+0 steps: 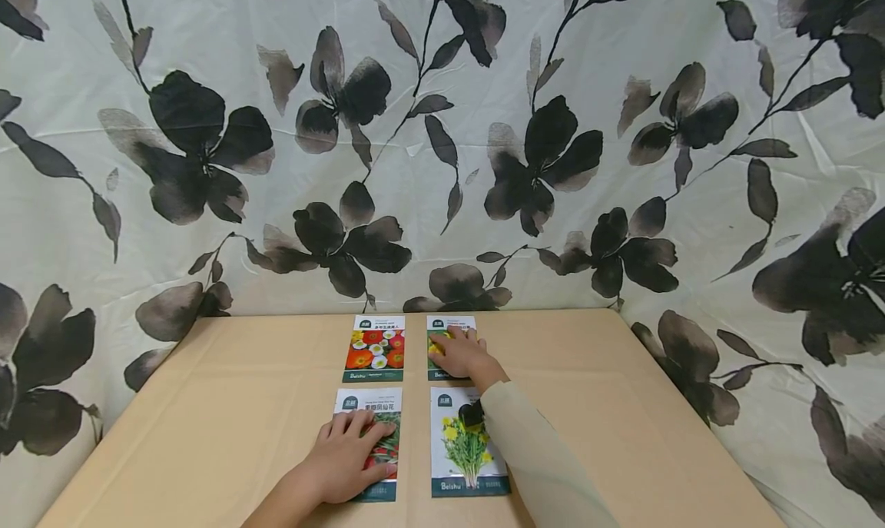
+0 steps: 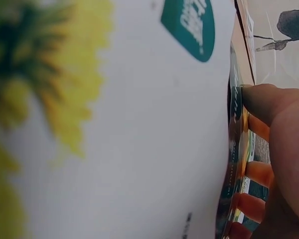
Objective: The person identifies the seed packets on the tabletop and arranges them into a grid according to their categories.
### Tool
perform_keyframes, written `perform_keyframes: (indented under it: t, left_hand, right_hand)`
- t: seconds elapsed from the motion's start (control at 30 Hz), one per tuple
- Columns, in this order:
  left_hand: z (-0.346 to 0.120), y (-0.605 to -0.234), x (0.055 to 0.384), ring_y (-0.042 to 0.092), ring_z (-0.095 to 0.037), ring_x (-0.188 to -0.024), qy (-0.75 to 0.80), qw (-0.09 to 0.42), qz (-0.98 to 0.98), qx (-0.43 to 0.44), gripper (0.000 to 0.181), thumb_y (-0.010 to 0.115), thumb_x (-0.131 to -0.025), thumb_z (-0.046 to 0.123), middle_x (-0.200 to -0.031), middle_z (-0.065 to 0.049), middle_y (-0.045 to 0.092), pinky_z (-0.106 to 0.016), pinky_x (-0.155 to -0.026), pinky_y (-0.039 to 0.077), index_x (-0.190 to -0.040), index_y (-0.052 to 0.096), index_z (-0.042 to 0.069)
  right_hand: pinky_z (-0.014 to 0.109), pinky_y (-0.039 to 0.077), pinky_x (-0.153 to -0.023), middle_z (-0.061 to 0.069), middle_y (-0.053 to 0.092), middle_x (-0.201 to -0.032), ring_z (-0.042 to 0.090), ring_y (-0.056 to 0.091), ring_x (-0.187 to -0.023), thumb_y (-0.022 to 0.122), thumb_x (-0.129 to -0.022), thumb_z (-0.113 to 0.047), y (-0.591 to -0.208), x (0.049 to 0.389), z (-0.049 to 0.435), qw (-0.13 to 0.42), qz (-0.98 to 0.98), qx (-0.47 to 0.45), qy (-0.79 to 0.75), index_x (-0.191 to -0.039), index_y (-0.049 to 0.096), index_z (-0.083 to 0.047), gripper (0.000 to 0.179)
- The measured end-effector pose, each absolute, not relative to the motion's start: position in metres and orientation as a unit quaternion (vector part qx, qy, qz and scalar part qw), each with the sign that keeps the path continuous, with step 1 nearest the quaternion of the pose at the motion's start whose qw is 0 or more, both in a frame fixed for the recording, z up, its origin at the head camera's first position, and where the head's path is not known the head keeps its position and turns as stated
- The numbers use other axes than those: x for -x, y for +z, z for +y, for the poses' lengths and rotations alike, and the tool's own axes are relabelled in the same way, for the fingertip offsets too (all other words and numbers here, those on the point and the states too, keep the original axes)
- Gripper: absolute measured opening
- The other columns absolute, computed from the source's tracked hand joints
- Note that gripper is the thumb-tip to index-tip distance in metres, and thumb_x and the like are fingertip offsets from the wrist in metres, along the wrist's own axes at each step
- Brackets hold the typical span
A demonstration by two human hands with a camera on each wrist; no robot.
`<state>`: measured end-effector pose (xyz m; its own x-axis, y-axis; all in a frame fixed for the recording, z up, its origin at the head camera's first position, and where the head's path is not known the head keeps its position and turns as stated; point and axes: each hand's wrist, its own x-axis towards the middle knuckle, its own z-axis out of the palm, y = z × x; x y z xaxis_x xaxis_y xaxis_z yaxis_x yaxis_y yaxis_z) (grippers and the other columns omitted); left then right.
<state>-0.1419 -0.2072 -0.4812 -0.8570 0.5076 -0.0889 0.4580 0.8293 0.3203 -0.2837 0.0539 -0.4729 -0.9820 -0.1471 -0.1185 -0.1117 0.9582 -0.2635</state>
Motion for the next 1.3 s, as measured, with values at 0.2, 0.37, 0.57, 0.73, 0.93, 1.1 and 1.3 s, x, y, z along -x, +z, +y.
perform_keyframes:
  t: [0.2,0.37,0.57,0.73,0.93,1.1,1.3]
  left_hand:
    - [-0.2070,-0.4827,0.1412,0.040,-0.040,-0.131,0.148,0.084,0.952,-0.256,0.064,0.065,-0.090,0.064,-0.148,-0.013,0.048,-0.070,-0.107,0.032,-0.142,0.059,0.028]
    - [-0.2083,-0.4824,0.1406,0.039,-0.039,-0.131,0.152,0.091,0.952,-0.251,0.064,0.067,-0.089,0.063,-0.147,-0.013,0.048,-0.070,-0.107,0.032,-0.142,0.059,0.028]
    - [-0.2089,-0.4849,0.1406,0.039,-0.039,-0.132,0.149,0.089,0.952,-0.253,0.064,0.066,-0.089,0.064,-0.148,-0.013,0.047,-0.070,-0.107,0.032,-0.142,0.059,0.028]
    - [-0.2081,-0.4855,0.1409,0.039,-0.040,-0.132,0.151,0.089,0.951,-0.256,0.064,0.065,-0.090,0.065,-0.148,-0.013,0.047,-0.070,-0.107,0.032,-0.142,0.059,0.028]
    - [-0.2075,-0.4841,0.1419,0.040,-0.038,-0.128,0.152,0.084,0.950,-0.258,0.063,0.067,-0.089,0.065,-0.144,-0.011,0.049,-0.069,-0.104,0.033,-0.140,0.061,0.029]
    - [-0.2078,-0.4845,0.1431,0.041,-0.036,-0.125,0.150,0.081,0.951,-0.257,0.063,0.068,-0.088,0.065,-0.142,-0.009,0.050,-0.067,-0.102,0.035,-0.140,0.061,0.030]
    - [-0.2070,-0.4826,0.1435,0.041,-0.037,-0.125,0.152,0.081,0.951,-0.256,0.063,0.069,-0.088,0.064,-0.141,-0.010,0.050,-0.067,-0.102,0.035,-0.140,0.061,0.029]
  right_hand:
    - [0.063,0.026,-0.116,0.007,0.031,-0.166,0.040,0.029,-0.146,0.051,-0.103,-0.053,-0.4727,0.2833,0.0533,0.074,0.987,0.057,-0.133,-0.156,0.042,-0.037,0.056]
    - [0.063,0.027,-0.114,0.007,0.029,-0.167,0.039,0.029,-0.147,0.051,-0.104,-0.054,-0.4753,0.2840,0.0520,0.076,0.987,0.057,-0.133,-0.157,0.041,-0.038,0.056]
    - [0.064,0.027,-0.114,0.008,0.029,-0.167,0.039,0.028,-0.148,0.049,-0.104,-0.055,-0.4779,0.2849,0.0514,0.077,0.986,0.057,-0.133,-0.157,0.040,-0.039,0.056]
    - [0.063,0.026,-0.114,0.007,0.029,-0.167,0.040,0.027,-0.149,0.048,-0.104,-0.056,-0.4779,0.2850,0.0531,0.080,0.987,0.058,-0.125,-0.157,0.039,-0.040,0.056]
    - [0.063,0.027,-0.114,0.006,0.028,-0.167,0.039,0.027,-0.148,0.047,-0.104,-0.057,-0.4785,0.2860,0.0554,0.082,0.988,0.059,-0.119,-0.157,0.038,-0.040,0.057]
    - [0.063,0.026,-0.114,0.007,0.028,-0.167,0.039,0.027,-0.148,0.047,-0.104,-0.057,-0.4788,0.2881,0.0551,0.083,0.987,0.060,-0.122,-0.158,0.038,-0.039,0.057]
    - [0.063,0.025,-0.116,0.007,0.028,-0.167,0.039,0.027,-0.148,0.048,-0.104,-0.056,-0.4767,0.2879,0.0546,0.083,0.987,0.058,-0.124,-0.158,0.038,-0.039,0.058]
